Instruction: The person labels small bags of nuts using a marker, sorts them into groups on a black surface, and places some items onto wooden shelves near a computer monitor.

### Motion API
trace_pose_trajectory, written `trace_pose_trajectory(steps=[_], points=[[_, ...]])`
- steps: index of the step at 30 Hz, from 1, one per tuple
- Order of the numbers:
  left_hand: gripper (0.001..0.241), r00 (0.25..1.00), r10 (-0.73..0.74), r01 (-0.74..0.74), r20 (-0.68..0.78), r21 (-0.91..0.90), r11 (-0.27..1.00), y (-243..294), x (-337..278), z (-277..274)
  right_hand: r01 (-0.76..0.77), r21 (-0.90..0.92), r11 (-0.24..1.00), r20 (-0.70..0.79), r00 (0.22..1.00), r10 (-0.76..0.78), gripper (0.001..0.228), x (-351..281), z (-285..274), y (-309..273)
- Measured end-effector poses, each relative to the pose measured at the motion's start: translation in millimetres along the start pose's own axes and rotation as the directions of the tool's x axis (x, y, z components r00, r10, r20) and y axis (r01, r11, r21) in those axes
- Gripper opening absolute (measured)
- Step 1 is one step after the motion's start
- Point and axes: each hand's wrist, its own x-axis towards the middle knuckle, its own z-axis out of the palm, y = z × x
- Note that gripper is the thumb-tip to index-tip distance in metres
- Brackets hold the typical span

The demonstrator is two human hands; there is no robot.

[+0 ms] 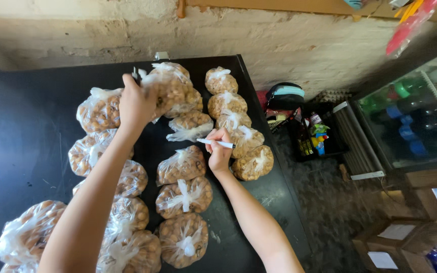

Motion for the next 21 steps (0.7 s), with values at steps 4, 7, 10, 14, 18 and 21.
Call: trace_pose_trajectory(steps=[4,7,10,14,18,21], points=[[0.050,0.944,0.330,-0.312,-0.028,0.262,0.914,13,-40,-27,-0.004,0.009,1.000,-0.047,0.999,0.004,0.016,1,-1,1],[0.047,0.810,0.578,-0.583,0.094,0.226,0.780,10,-66,-21,0.015,-0.001,1.000,-0.090,0.996,-0.015,0.017,3,-3,3],[0.049,0.620,0.748,-0.784,0.235,0.203,0.586,6,-81,-2,0.020,-0.007,1.000,-0.101,0.995,-0.021,0.019,2,-2,-2],[0.025,0.495,0.842,-0.845,0.214,0.342,0.410,-13,-77,20,-0.113,0.183,0.977,-0.044,0.991,0.123,0.016,0,4,-1],[0.026,0.670,0.720,-0.740,0.180,0.237,0.629,20,-75,-17,-0.155,0.315,0.936,-0.010,0.986,0.166,0.019,2,-2,6],[0.036,0.925,0.272,-0.272,0.264,-0.036,0.962,28,-70,-30,-0.174,0.357,0.918,0.027,0.984,0.176,0.018,-1,2,4]])
